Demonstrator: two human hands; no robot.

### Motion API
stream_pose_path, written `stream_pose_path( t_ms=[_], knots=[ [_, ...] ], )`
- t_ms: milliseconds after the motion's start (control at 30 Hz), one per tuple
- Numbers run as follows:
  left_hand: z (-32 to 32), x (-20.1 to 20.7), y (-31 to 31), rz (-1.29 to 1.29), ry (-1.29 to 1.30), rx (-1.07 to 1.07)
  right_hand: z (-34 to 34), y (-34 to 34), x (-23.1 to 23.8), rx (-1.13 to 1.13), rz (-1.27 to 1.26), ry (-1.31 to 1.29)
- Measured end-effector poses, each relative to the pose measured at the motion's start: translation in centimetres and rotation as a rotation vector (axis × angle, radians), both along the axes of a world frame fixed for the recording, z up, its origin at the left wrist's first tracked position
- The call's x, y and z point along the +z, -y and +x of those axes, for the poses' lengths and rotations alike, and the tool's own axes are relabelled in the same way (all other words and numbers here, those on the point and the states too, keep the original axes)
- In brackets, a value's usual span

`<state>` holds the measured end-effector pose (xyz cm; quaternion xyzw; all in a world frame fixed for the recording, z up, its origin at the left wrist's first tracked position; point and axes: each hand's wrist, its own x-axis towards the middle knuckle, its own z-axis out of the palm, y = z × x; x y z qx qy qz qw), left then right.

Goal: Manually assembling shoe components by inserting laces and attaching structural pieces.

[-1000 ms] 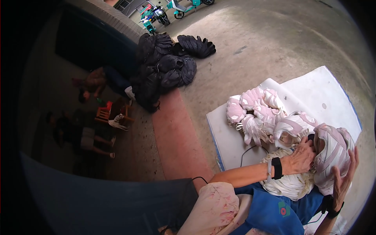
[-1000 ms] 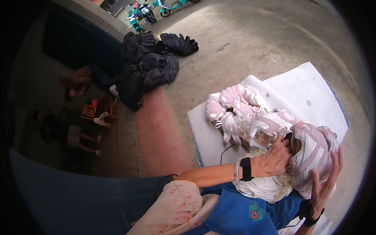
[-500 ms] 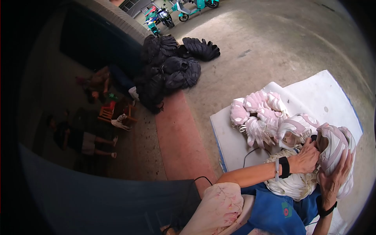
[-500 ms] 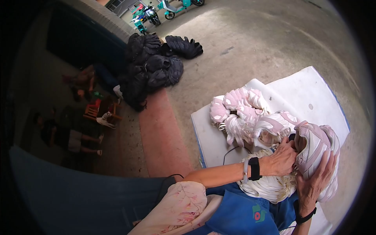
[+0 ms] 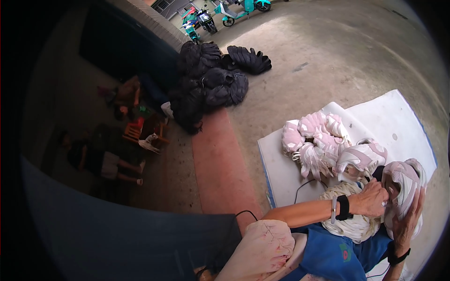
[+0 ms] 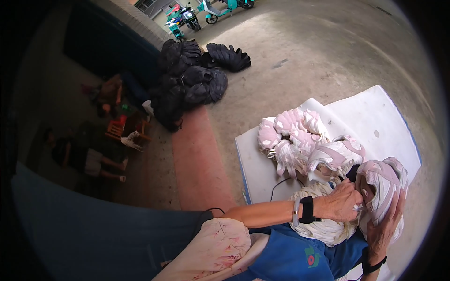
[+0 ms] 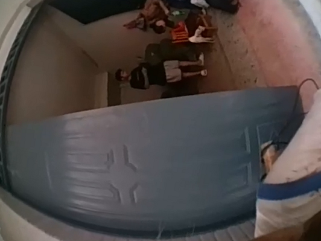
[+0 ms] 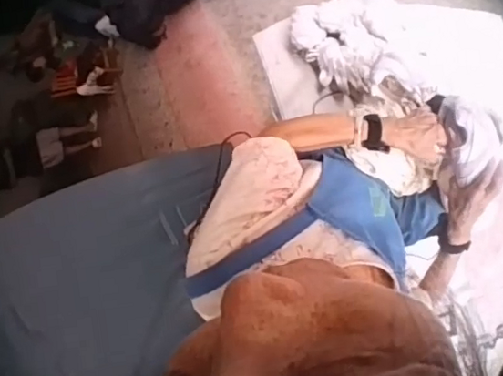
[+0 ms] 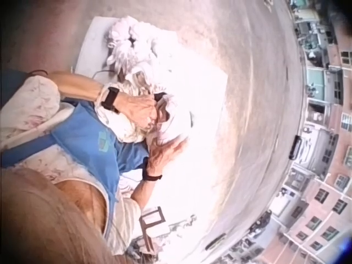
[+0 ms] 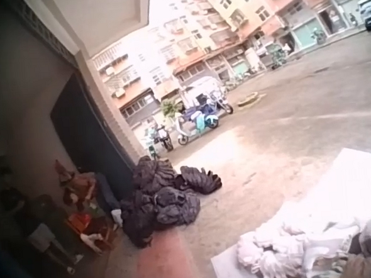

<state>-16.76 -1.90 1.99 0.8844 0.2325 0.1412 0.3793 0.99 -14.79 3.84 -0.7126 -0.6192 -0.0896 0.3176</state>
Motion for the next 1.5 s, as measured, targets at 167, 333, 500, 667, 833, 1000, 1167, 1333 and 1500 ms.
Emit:
stream_pose_path(
  t_ms=[167, 333, 500, 667, 833, 1000, 1167, 1333, 1500],
  knots=[
    [-3.2, 0.9, 1.4, -0.032, -0.052, -0.019, -1.5, 1.9, 1.1, 0.131, -0.076, 0.07],
    [-4.4, -0.7, -0.3, 0.164, -0.056, -0.035, -2.7, 1.8, 1.2, 0.131, -0.057, 0.048],
    [-4.9, -0.5, -1.9, 0.325, 0.061, -0.029, -1.4, 1.9, 1.4, 0.12, -0.092, -0.007],
    [-5.2, -0.5, -4.1, 0.197, 0.122, 0.084, -0.6, 1.5, 1.5, 0.09, -0.154, -0.081],
    [-4.2, -1.3, -2.3, 0.106, 0.017, 0.091, -0.5, 1.9, 1.7, 0.101, -0.158, -0.093],
    [-2.7, 4.1, -1.2, 0.066, 0.361, 0.009, -0.6, 2.6, 1.8, 0.125, -0.133, -0.091],
    [0.6, 3.6, -3.2, 0.08, 0.311, -0.302, -0.4, 2.8, 0.9, 0.154, -0.089, -0.048],
    [0.3, 7.0, -3.4, -0.027, 0.204, -0.301, -0.3, 2.9, 0.9, 0.14, -0.105, -0.087],
    [2.1, 5.8, -4.6, -0.101, 0.095, -0.333, 0.5, 2.9, 0.4, 0.109, -0.12, -0.14]
  ],
)
